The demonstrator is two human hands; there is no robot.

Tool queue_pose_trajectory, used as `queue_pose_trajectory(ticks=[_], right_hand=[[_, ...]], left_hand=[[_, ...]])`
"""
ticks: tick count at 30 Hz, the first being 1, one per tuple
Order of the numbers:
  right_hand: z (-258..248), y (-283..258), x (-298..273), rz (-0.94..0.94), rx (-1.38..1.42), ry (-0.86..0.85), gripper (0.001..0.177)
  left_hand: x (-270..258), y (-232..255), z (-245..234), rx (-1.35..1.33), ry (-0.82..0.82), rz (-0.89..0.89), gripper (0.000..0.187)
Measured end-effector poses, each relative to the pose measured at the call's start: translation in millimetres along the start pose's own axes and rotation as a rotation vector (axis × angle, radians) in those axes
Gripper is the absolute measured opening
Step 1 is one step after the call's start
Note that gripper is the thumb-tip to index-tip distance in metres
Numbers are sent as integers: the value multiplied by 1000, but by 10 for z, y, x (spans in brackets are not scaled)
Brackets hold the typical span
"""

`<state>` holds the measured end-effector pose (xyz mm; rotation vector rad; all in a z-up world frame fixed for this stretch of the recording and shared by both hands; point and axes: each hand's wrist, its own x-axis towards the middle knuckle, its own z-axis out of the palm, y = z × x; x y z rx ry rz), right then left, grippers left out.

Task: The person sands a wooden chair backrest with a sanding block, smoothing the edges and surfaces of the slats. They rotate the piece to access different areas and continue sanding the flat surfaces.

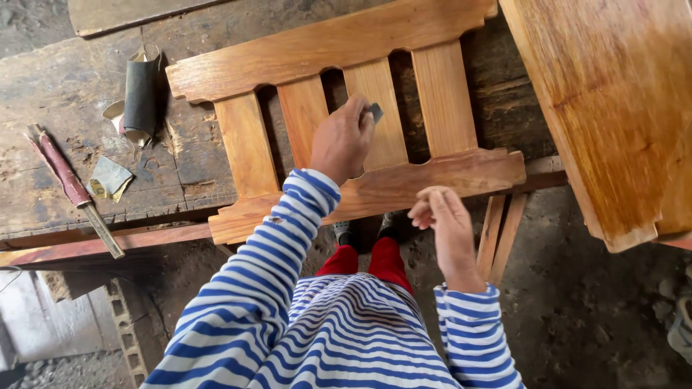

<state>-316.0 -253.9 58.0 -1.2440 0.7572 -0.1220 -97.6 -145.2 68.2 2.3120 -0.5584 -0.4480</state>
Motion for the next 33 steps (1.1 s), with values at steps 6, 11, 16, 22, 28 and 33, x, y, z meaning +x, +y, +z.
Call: queue_pose_trajectory(ticks=[6,11,16,22,28,33], right_hand=[[-489,-97,460,-279,-264,114,24],[-680,-412,905,-621,-764,242,19],[-756,-340,1313,-785,-942,337,12],[-721,-319,1318,-647,-1053,311,22],[-714,-257,1367,-518,-1175,299,19],[-738,-197,1389,-548,-1284,319,17]], left_hand=[[41,-330,631,522,210,187,31],[95,-385,772,601,308,274,37],[335,-458,864,718,415,465,26],[889,-537,793,821,651,385,27],[232,-578,989,911,733,462,14],[200,-529,734,829,388,642,24]])
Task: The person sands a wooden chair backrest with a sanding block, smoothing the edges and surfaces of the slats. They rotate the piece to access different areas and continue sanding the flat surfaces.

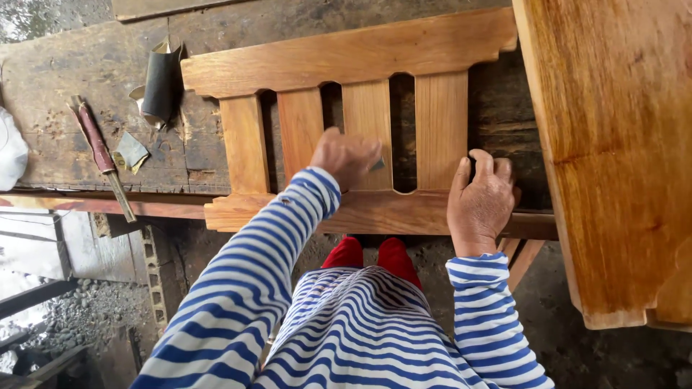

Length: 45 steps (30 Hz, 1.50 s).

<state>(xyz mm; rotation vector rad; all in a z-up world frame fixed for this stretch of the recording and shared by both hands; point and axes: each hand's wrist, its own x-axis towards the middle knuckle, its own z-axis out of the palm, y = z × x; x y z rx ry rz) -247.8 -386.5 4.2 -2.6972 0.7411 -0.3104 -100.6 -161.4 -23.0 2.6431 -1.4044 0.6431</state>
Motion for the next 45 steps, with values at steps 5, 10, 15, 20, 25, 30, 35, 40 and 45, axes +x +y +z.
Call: queue_pose_trajectory(ticks=[5,10,15,20,25,30,35,40,45], right_hand=[[-142,-101,54,-12,47,-13,18],[29,-5,-21,-9,-43,14,18],[53,-7,5,31,-53,-7,22],[17,-21,27,43,-34,-30,24],[-2,-22,52,14,-14,-11,24],[-64,-81,59,49,48,-40,22],[-151,-142,71,50,133,-19,20],[-348,-189,49,5,322,63,21],[-473,-57,-28,96,451,88,18]], left_hand=[[557,-447,282,47,-72,-124,29],[205,-149,131,221,43,-225,32],[-46,-34,-64,-143,29,281,22],[217,-432,428,90,70,134,22],[451,-465,303,116,95,36,19],[48,252,-147,-147,-5,226,2],[414,-153,84,-124,45,209,16],[756,-490,201,117,-248,132,38],[616,-186,151,-155,-38,-59,25]])
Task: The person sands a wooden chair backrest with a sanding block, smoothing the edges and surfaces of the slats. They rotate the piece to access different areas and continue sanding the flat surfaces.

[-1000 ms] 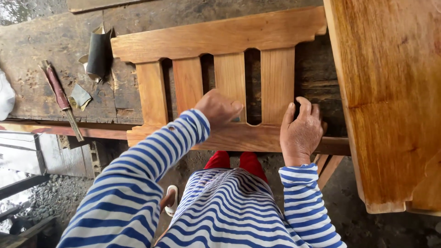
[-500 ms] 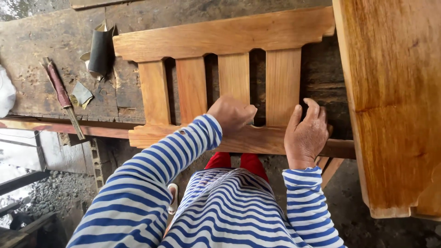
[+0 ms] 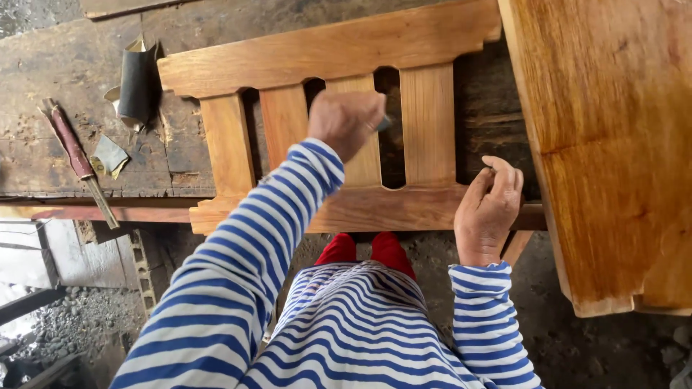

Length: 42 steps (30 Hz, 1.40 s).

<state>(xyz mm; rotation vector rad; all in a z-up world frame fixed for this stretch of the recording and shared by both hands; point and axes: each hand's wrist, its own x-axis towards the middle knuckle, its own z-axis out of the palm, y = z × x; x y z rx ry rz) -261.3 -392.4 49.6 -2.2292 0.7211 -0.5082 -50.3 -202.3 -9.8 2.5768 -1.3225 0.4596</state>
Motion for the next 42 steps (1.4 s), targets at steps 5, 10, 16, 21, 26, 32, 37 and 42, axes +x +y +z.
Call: queue_pose_trajectory(ticks=[5,10,16,21,26,32,37,42], right_hand=[[49,136,1,-13,-63,22,22],[180,317,-24,-88,-145,157,33],[243,400,-47,-106,-180,185,35],[226,316,1,-69,-174,226,34],[190,300,5,-37,-144,195,33],[113,290,93,-34,-32,167,31],[136,420,104,-73,0,241,31],[170,463,99,-96,-14,232,33]], left_hand=[[-38,1076,135,-205,-15,155,14],[171,976,548,-443,-144,123,23],[698,368,918,94,276,283,16],[262,1045,210,-171,-10,41,33],[243,1067,400,-34,164,318,14],[759,692,573,70,100,196,22],[355,1138,520,44,66,229,20],[224,1212,334,-60,201,361,16]])
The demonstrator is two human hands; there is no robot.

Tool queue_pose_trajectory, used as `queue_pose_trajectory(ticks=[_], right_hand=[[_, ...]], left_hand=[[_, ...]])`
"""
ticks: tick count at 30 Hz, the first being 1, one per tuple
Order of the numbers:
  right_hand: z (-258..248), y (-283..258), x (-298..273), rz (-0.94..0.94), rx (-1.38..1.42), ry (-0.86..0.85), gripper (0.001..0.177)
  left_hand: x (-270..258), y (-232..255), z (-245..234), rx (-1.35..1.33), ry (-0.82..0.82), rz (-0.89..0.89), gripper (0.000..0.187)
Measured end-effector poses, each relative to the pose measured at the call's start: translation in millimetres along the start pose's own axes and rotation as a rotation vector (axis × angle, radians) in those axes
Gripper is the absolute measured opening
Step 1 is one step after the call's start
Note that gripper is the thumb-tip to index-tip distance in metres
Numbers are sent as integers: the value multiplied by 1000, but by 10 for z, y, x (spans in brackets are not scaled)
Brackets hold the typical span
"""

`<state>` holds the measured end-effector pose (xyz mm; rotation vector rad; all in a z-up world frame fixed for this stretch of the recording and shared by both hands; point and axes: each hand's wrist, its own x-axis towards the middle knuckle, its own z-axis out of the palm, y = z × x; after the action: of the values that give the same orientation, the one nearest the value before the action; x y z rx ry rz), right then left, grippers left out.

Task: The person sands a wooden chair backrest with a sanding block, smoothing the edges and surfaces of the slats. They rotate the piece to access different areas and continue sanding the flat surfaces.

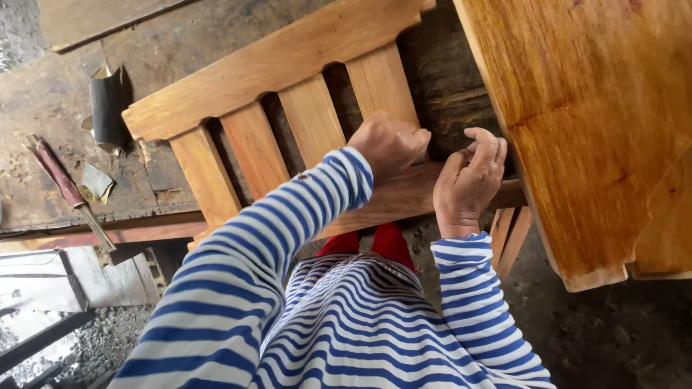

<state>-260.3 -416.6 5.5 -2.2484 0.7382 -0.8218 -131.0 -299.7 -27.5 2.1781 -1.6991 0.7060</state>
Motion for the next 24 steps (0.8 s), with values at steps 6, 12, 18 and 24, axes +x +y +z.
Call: queue_pose_trajectory(ticks=[6,12,18,24], right_hand=[[-17,15,28,-11,-4,-27,32],[4,-3,20,35,-43,-29,31],[-2,-27,3,55,-74,-75,33],[-91,-138,141,60,16,-136,33]], left_hand=[[346,-953,478,223,1,-55,12],[234,-443,230,123,-68,-84,12],[154,-17,-42,8,-64,-74,23],[518,-790,410,213,-274,-176,34]])
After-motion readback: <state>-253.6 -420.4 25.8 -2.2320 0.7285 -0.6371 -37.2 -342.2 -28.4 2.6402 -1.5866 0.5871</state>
